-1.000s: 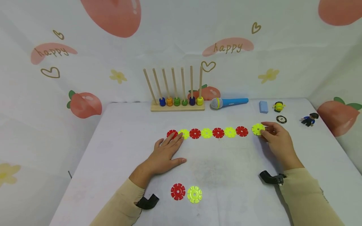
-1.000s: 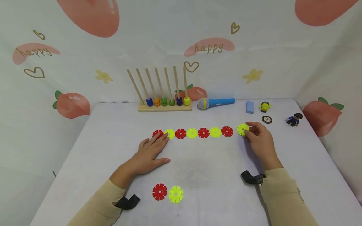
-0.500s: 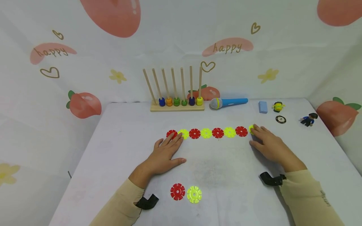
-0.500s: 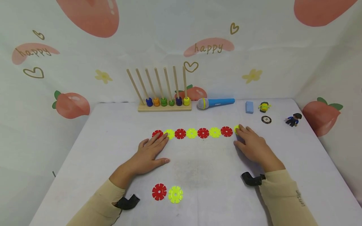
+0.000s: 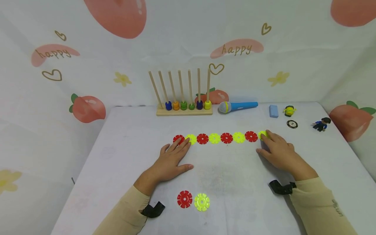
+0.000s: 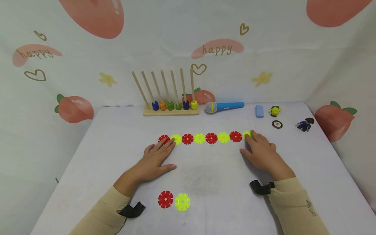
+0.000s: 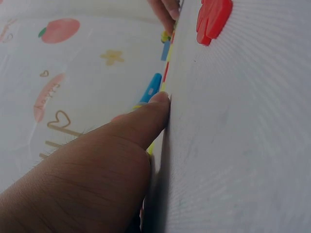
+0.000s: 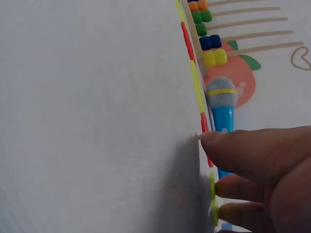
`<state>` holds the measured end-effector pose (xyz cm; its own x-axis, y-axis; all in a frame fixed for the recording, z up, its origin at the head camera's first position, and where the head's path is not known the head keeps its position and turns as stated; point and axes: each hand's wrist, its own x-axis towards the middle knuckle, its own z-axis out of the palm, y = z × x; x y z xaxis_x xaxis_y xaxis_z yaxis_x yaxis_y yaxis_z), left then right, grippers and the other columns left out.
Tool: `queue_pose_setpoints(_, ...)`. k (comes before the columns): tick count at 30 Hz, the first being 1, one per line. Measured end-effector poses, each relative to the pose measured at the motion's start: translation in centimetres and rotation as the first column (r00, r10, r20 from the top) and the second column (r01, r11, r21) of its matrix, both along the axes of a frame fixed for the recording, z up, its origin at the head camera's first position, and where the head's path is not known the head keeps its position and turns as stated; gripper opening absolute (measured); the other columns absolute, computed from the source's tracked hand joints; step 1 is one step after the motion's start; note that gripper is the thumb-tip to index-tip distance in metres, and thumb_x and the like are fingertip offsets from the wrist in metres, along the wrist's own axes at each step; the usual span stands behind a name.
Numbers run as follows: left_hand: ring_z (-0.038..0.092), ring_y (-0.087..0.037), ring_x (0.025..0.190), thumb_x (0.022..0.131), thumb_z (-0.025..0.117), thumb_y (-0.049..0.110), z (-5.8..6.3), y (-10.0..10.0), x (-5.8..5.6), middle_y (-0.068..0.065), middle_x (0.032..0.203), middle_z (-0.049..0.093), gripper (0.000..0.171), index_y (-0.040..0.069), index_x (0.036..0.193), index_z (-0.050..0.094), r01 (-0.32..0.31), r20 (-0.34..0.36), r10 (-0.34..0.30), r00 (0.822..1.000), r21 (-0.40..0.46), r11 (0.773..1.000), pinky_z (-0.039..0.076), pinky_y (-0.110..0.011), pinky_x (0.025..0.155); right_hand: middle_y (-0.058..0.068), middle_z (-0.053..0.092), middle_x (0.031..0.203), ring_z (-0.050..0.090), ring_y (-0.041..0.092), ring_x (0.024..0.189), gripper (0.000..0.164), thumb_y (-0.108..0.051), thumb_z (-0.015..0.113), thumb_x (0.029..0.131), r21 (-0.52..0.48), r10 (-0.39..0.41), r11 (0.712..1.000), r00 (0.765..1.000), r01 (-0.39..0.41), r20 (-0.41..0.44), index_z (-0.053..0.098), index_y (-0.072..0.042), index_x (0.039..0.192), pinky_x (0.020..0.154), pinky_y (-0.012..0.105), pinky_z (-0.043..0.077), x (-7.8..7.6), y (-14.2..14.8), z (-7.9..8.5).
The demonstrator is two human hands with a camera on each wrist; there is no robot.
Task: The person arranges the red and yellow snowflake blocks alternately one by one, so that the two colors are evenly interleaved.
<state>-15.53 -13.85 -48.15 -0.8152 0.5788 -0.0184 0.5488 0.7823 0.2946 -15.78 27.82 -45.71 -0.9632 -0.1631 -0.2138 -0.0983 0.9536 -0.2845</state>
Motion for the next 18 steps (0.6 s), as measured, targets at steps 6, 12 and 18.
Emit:
queue_pose_setpoints(6,0.002,-0.021,0.144,0.087,0.044,0.069,0.0,0.0,0.0,0.007,0.159,0.012,0.086,0.022,0.154,0.018,-0.004,0.01,0.004,1.0,-0.01,1.0,0.007,-0.058,0.107,0.025,0.013,0.155,0.01,0.046,0.138,0.082,-0.05,0.059,0.09,-0.042,0.026,0.999,0.999,-0.025,0.026,0.03,0.0,0.148,0.092,0.075,0.014,-0.1,0.3,0.1)
queue_pose_setpoints(12,0.003,-0.022,0.144,0.087,0.044,0.069,0.0,0.0,0.1,0.006,0.159,0.012,0.086,0.022,0.154,0.018,-0.006,0.015,0.006,1.0,-0.011,1.0,0.007,-0.057,0.107,0.02,0.014,0.156,0.013,0.044,0.139,0.081,-0.051,0.06,0.089,-0.169,0.002,0.986,0.998,-0.011,-0.057,0.028,-0.008,0.151,0.092,0.076,0.015,0.0,0.0,0.6)
queue_pose_setpoints(18,0.003,-0.022,0.144,0.088,0.045,0.067,0.1,0.0,0.0,0.006,0.159,0.013,0.085,0.02,0.154,0.019,0.004,-0.006,-0.004,1.0,-0.006,1.0,0.008,-0.058,0.107,0.001,0.04,0.143,0.044,0.028,0.124,0.058,-0.038,0.062,0.093,-0.57,-0.027,0.819,0.986,-0.072,-0.164,0.039,-0.028,0.144,0.091,0.043,0.046,1.5,-3.5,2.6)
